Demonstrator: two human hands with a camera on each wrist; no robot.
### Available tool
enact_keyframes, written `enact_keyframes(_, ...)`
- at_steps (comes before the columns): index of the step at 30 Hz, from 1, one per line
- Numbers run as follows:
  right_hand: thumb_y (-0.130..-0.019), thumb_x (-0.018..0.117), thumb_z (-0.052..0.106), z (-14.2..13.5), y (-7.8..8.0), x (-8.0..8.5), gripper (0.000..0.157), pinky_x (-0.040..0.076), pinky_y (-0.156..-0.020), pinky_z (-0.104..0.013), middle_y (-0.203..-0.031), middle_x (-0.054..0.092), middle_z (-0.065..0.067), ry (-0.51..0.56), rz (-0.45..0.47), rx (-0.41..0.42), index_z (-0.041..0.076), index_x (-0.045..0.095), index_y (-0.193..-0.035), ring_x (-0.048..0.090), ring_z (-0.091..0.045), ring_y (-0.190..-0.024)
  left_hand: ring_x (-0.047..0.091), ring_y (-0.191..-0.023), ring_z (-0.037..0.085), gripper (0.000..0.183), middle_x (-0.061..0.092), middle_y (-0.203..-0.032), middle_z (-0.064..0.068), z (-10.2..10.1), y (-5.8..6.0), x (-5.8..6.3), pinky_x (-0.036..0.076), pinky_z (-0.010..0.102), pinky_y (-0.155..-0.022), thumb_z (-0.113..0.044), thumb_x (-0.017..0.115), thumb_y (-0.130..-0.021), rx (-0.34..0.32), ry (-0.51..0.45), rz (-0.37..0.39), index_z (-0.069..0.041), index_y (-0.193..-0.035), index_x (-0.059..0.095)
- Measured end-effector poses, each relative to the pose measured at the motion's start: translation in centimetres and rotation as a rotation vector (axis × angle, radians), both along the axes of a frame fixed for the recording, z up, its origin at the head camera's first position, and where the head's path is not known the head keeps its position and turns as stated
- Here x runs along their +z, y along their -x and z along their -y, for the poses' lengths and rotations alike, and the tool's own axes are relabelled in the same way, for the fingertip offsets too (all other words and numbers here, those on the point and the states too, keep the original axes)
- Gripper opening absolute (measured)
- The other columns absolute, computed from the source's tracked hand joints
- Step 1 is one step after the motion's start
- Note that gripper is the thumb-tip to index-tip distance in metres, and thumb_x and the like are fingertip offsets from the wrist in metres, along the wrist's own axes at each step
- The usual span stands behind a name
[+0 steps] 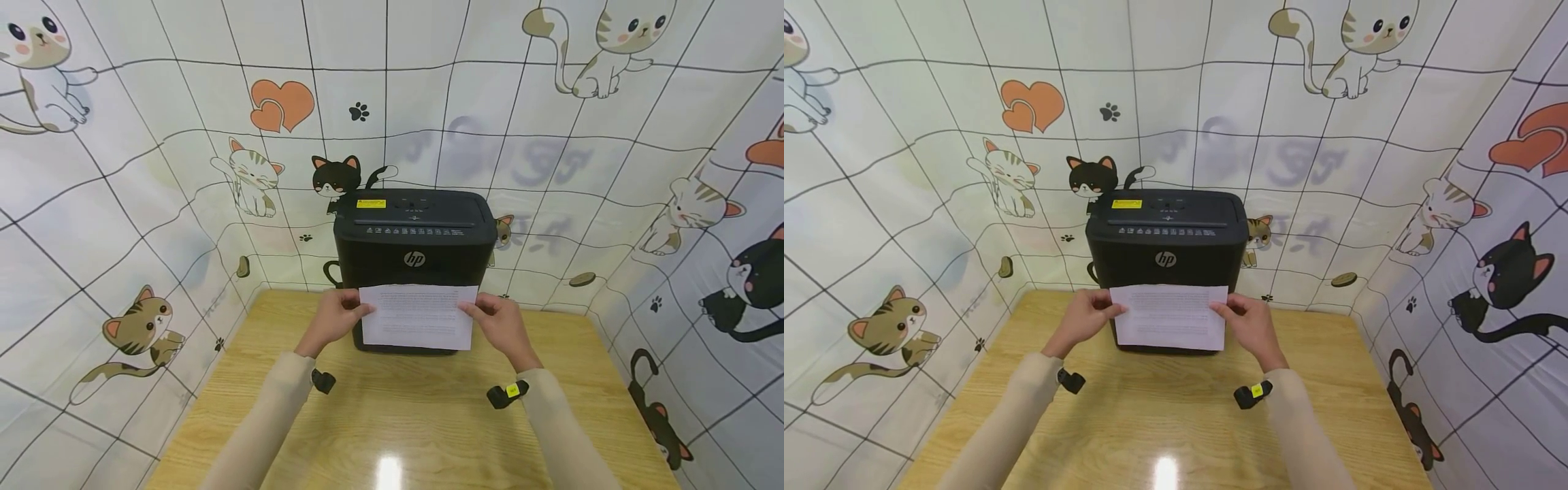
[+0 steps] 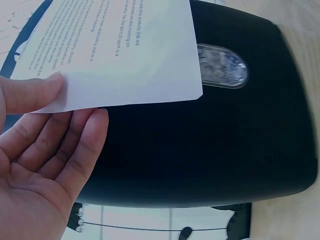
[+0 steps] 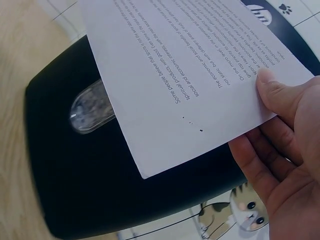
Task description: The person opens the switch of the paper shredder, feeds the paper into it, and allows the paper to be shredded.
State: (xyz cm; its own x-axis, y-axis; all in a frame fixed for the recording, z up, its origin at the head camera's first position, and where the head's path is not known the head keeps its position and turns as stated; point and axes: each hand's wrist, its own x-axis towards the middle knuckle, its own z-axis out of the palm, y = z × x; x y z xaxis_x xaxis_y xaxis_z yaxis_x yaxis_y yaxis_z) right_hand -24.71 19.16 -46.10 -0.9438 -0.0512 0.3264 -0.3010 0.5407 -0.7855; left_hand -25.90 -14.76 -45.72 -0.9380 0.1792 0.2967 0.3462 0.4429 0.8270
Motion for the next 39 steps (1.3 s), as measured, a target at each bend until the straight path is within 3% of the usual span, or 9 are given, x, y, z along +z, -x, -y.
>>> enact_keyframes(6,-0.094,0.076,0.032,-0.1,0.3,1.9,0.019,0.033,-0.054,-0.025,-0.086,0.076,-0.006,0.005,-0.048,0.013,0.014,0.080,-0.098,0.051,-0.015,-0.068,0.063,-0.064,0.013,0.006,0.079,-0.082,0.006,0.1,0.3,2.1,0.046,0.026,-0.058,-0.012,0.078,-0.088,0.007,0.018,-0.045,-0.007,-0.091,0.081)
enact_keyframes(13,-0.094,0.075,0.037,-0.3,0.5,4.3,0.026,0.045,-0.063,-0.024,-0.094,0.079,-0.007,-0.002,-0.064,0.003,0.013,0.080,-0.103,0.061,-0.017,-0.074,0.064,-0.064,0.015,0.008,0.079,-0.087,0.006,-0.1,0.6,4.6,0.045,0.027,-0.058,-0.011,0.077,-0.089,0.010,0.035,-0.087,-0.008,-0.095,0.081)
enact_keyframes(20,-0.094,0.074,0.038,-0.4,0.9,6.6,0.026,0.041,-0.064,-0.026,-0.095,0.079,-0.007,0.002,-0.090,-0.006,0.015,0.079,-0.103,0.056,-0.018,-0.075,0.064,-0.062,0.018,0.005,0.078,-0.079,0.006,-0.3,1.0,7.4,0.043,0.027,-0.056,-0.012,0.077,-0.088,0.030,0.038,-0.158,-0.008,-0.087,0.080)
enact_keyframes(26,-0.094,0.074,0.041,-0.3,1.3,8.8,0.028,0.034,-0.057,-0.029,-0.092,0.078,-0.009,0.010,-0.132,0.009,0.015,0.080,-0.100,0.049,-0.015,-0.064,0.066,-0.064,0.018,0.006,0.078,-0.082,0.007,-0.3,1.1,9.3,0.044,0.027,-0.057,-0.011,0.076,-0.088,0.041,0.033,-0.176,-0.007,-0.091,0.081)
enact_keyframes(32,-0.095,0.071,0.045,-0.1,1.4,11.3,0.030,0.039,-0.064,-0.028,-0.096,0.078,-0.008,-0.029,-0.135,-0.001,0.016,0.079,-0.100,0.053,-0.015,-0.072,0.070,-0.070,0.025,0.010,0.079,-0.087,0.009,-0.2,1.3,11.6,0.044,0.029,-0.058,-0.012,0.075,-0.090,0.043,0.038,-0.182,-0.006,-0.096,0.080)
enact_keyframes(39,-0.094,0.072,0.046,0.1,1.9,14.2,0.031,0.037,-0.062,-0.029,-0.095,0.078,-0.004,-0.020,-0.163,-0.009,0.015,0.079,-0.097,0.055,-0.020,-0.071,0.065,-0.069,0.018,0.008,0.079,-0.087,0.009,0.1,2.0,14.7,0.041,0.028,-0.059,-0.013,0.076,-0.090,0.053,0.039,-0.221,-0.007,-0.093,0.080)
